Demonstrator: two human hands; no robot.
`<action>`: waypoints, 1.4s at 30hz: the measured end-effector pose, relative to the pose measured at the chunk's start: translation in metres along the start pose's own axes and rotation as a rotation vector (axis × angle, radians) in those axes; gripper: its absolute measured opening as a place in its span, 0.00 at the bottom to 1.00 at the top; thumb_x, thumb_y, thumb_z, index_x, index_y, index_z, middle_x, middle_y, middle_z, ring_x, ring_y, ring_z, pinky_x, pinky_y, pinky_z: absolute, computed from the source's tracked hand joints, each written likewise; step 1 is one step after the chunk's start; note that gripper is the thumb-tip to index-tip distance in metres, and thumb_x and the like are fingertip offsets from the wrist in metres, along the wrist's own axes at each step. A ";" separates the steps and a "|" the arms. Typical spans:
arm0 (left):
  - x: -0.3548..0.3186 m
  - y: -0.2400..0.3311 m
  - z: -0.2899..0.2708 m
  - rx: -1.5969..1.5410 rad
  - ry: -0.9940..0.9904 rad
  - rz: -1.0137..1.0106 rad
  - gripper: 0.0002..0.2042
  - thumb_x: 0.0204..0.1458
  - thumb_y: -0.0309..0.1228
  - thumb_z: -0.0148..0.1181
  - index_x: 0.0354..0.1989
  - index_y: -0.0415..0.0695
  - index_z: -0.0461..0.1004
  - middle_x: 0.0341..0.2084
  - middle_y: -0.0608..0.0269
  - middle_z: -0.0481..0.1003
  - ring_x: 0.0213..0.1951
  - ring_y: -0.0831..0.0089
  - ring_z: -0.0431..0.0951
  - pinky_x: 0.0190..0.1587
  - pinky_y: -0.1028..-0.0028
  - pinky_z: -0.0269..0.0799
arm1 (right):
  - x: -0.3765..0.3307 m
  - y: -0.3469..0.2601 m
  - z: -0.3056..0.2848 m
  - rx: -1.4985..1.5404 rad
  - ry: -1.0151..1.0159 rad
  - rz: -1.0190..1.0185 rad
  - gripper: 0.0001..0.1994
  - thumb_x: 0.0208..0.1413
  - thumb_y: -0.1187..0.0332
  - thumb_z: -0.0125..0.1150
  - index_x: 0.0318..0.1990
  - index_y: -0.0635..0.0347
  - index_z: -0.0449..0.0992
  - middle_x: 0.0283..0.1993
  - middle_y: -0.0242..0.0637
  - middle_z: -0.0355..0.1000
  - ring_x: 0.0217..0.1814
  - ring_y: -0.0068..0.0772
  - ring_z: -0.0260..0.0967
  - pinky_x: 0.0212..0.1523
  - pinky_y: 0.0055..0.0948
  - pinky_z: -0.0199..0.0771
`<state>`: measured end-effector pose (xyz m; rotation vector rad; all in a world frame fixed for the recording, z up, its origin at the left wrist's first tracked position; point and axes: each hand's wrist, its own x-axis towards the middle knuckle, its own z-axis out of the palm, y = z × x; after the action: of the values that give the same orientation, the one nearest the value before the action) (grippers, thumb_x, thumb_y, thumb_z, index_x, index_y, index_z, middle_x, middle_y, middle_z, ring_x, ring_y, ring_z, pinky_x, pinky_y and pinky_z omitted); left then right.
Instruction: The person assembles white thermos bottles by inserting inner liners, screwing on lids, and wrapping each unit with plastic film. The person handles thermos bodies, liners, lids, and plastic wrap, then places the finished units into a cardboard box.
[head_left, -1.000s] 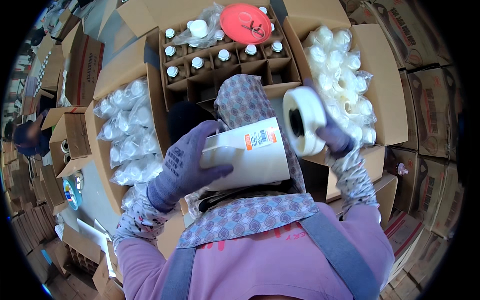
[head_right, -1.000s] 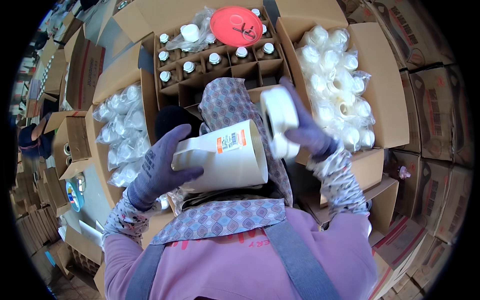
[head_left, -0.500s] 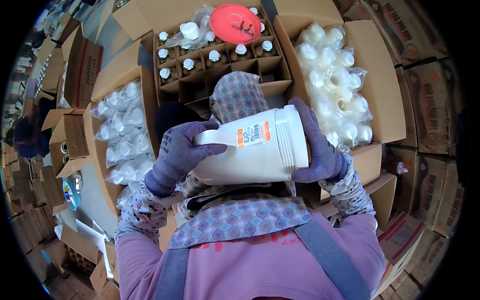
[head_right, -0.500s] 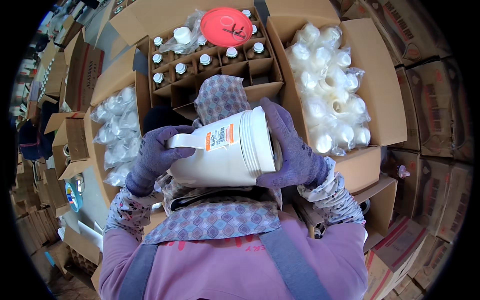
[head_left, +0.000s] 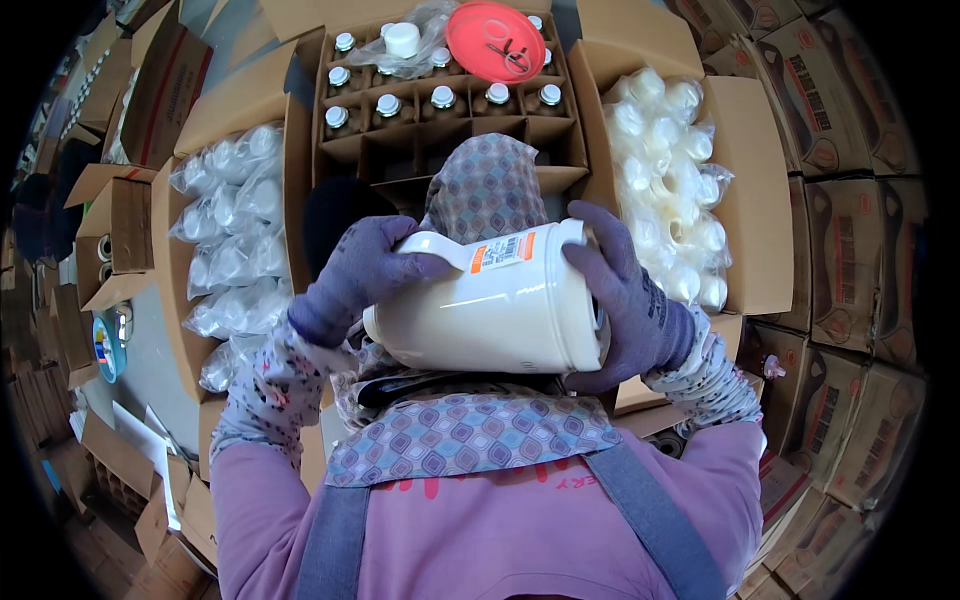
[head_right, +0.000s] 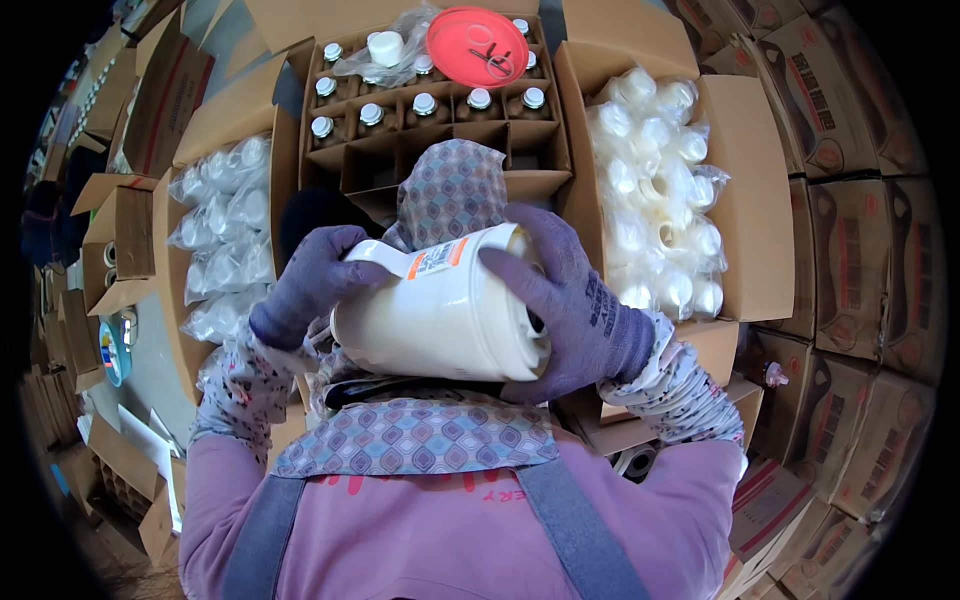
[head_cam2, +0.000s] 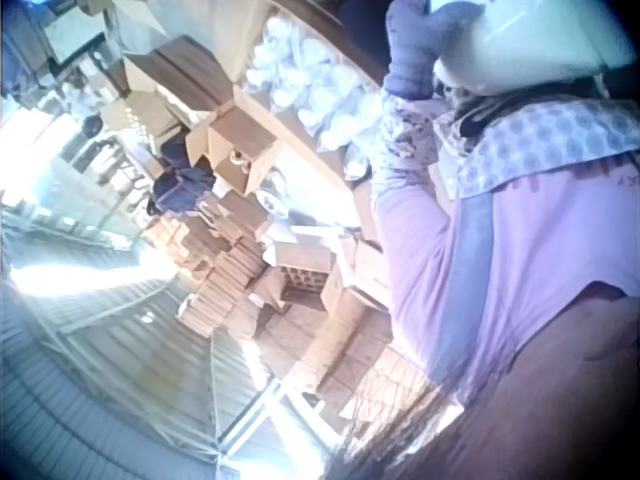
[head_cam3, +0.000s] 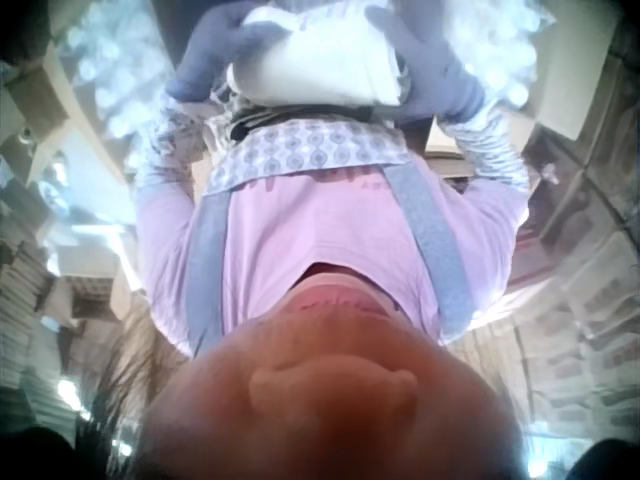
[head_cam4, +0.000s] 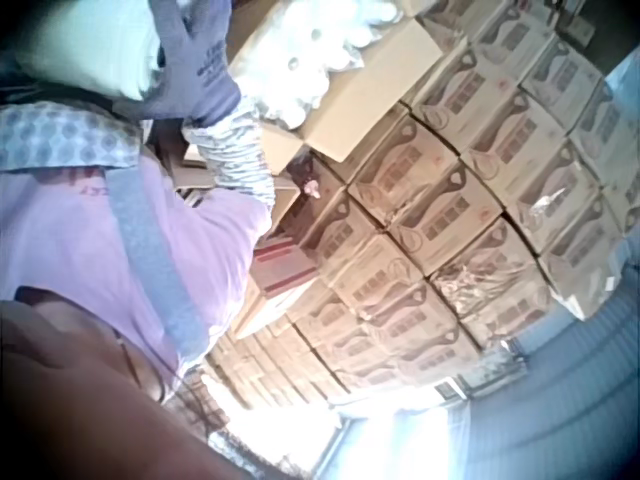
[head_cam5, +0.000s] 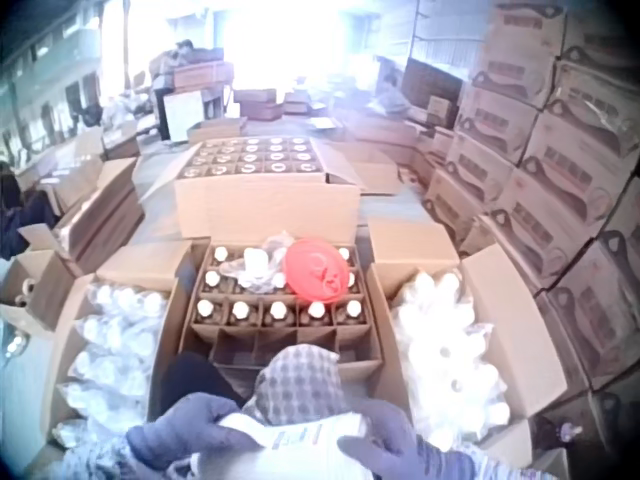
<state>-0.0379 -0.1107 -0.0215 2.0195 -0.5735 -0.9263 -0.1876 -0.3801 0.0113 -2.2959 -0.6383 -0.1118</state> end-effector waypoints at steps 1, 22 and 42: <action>0.006 -0.007 -0.001 -0.037 -0.022 -0.017 0.17 0.39 0.36 0.67 0.35 0.37 0.78 0.25 0.61 0.78 0.30 0.77 0.76 0.36 0.75 0.72 | 0.004 -0.001 0.000 -0.033 -0.016 -0.075 0.61 0.18 0.51 0.79 0.66 0.59 0.52 0.64 0.63 0.46 0.65 0.70 0.48 0.63 0.56 0.52; -0.025 -0.068 -0.005 -0.286 0.150 -0.085 0.25 0.41 0.51 0.68 0.31 0.38 0.75 0.24 0.69 0.74 0.28 0.83 0.71 0.31 0.78 0.69 | -0.064 -0.017 -0.046 1.557 -0.120 0.728 0.45 0.57 0.43 0.51 0.67 0.76 0.45 0.28 0.44 0.76 0.28 0.34 0.76 0.30 0.27 0.75; -0.050 -0.016 0.027 0.101 0.378 0.623 0.11 0.37 0.22 0.70 0.25 0.37 0.71 0.46 0.44 0.75 0.46 0.51 0.78 0.47 0.68 0.74 | 0.071 0.014 0.024 0.396 0.050 0.500 0.36 0.55 0.55 0.55 0.66 0.64 0.49 0.65 0.58 0.54 0.70 0.51 0.51 0.66 0.49 0.51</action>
<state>-0.0887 -0.0816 -0.0248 1.8579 -0.9669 -0.1420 -0.1212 -0.3434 0.0036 -1.9895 -0.0377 0.1800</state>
